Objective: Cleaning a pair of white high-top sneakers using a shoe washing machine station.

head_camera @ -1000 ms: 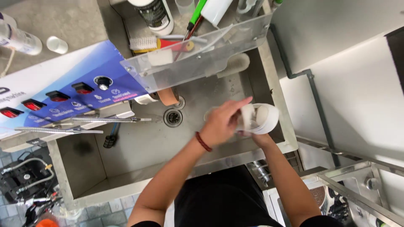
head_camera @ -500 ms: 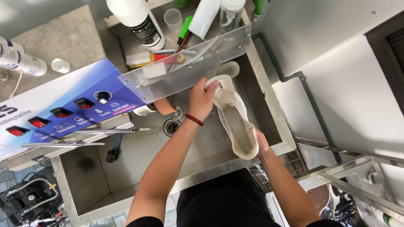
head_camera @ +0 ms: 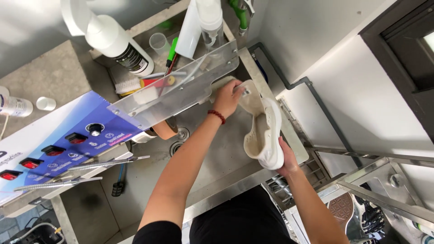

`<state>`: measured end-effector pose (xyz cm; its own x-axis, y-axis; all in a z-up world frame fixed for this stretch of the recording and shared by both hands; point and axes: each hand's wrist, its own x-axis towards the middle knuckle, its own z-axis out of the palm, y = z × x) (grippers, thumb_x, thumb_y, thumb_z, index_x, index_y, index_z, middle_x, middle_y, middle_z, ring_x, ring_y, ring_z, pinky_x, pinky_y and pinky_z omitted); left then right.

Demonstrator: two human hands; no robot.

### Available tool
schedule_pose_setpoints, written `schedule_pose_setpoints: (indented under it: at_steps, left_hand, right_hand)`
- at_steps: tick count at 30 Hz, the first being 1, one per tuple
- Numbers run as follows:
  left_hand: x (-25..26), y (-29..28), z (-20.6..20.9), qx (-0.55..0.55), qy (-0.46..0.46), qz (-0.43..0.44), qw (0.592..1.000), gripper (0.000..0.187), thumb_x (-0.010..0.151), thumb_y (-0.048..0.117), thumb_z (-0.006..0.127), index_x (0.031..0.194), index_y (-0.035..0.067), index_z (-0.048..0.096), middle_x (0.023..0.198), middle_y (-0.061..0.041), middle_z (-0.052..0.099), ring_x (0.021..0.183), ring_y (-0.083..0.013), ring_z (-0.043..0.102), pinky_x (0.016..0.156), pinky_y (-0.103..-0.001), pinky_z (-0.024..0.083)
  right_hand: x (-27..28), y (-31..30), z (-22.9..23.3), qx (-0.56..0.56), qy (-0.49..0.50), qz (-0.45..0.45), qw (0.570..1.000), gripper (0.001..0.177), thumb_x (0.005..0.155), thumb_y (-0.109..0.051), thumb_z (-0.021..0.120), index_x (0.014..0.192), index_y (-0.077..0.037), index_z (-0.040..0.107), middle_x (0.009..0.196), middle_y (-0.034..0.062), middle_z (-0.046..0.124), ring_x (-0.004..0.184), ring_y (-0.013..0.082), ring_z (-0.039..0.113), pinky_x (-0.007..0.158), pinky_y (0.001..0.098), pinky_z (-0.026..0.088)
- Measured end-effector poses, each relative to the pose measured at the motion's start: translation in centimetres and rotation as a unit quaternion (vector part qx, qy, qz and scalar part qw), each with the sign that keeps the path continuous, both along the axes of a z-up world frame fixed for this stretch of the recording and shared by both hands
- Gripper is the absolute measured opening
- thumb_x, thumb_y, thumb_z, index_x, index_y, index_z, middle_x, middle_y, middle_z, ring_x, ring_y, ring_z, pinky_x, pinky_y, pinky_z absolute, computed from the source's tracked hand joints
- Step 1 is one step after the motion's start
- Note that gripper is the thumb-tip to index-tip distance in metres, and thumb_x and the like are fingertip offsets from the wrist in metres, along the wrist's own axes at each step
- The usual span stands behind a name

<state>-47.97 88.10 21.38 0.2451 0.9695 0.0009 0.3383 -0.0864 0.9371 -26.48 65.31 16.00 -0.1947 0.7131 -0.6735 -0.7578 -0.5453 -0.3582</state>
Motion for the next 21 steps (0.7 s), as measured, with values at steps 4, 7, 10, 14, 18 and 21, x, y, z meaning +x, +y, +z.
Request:
schedule_pose_setpoints:
  at_steps: [4,7,10,14,18,21]
  left_hand:
    - [1.9,3.6,0.3,0.108,0.07,0.0,0.992,0.022,0.096,0.02,0.065,0.111,0.005,0.068,0.103,-0.014,0.074,0.096,-0.0303,0.071,0.084,-0.039,0.055]
    - [2.2,5.6,-0.6,0.082,0.136,0.014,0.987,0.019,0.096,0.022,0.065,0.108,0.007,0.069,0.1,-0.013,0.074,0.094,-0.0322,0.071,0.082,-0.043,0.053]
    - [2.0,7.0,-2.4,0.132,0.11,0.011,0.985,0.018,0.099,0.02,0.063,0.111,0.007,0.066,0.104,-0.014,0.072,0.097,-0.0331,0.069,0.083,-0.044,0.053]
    - [-0.3,9.0,-9.4,0.108,0.171,0.072,0.977,0.022,0.099,0.027,0.063,0.112,0.012,0.071,0.111,-0.014,0.073,0.102,-0.0352,0.068,0.089,-0.046,0.053]
    - [-2.8,9.4,-11.3,0.086,0.203,0.116,0.968,0.029,0.096,0.031,0.064,0.117,0.012,0.072,0.117,-0.016,0.071,0.106,-0.0378,0.066,0.092,-0.048,0.051]
    - [-4.4,9.5,-10.2,0.09,0.225,0.117,0.963,0.03,0.096,0.031,0.063,0.116,0.01,0.072,0.116,-0.018,0.071,0.107,-0.0386,0.065,0.092,-0.048,0.051]
  right_hand:
    - [-0.5,3.0,0.5,0.048,-0.068,-0.033,0.996,0.056,0.106,-0.046,0.04,0.148,-0.009,0.047,0.137,0.0116,0.063,0.12,0.0267,0.064,0.104,0.0452,0.051]
    - [-1.1,4.7,0.4,0.036,-0.079,-0.041,0.995,0.058,0.106,-0.044,0.039,0.15,-0.006,0.046,0.137,0.0127,0.064,0.121,0.0268,0.065,0.105,0.0441,0.051]
    - [-2.1,6.7,1.7,0.041,-0.102,-0.066,0.992,0.058,0.107,-0.04,0.041,0.153,-0.007,0.04,0.144,0.0139,0.059,0.125,0.0278,0.062,0.106,0.044,0.051]
    - [-3.1,9.3,1.9,0.099,-0.231,-0.081,0.964,0.064,0.101,-0.026,0.048,0.159,-0.013,0.024,0.152,0.0135,0.048,0.133,0.0266,0.054,0.107,0.041,0.048]
    - [-3.5,11.2,1.1,0.145,-0.271,-0.046,0.95,0.072,0.098,-0.019,0.055,0.161,-0.01,0.022,0.156,0.0126,0.044,0.138,0.0254,0.049,0.111,0.0387,0.044]
    - [-3.5,13.0,1.2,0.153,-0.286,0.001,0.946,0.073,0.096,-0.018,0.059,0.16,-0.01,0.026,0.158,0.0129,0.043,0.14,0.0243,0.047,0.112,0.0363,0.042]
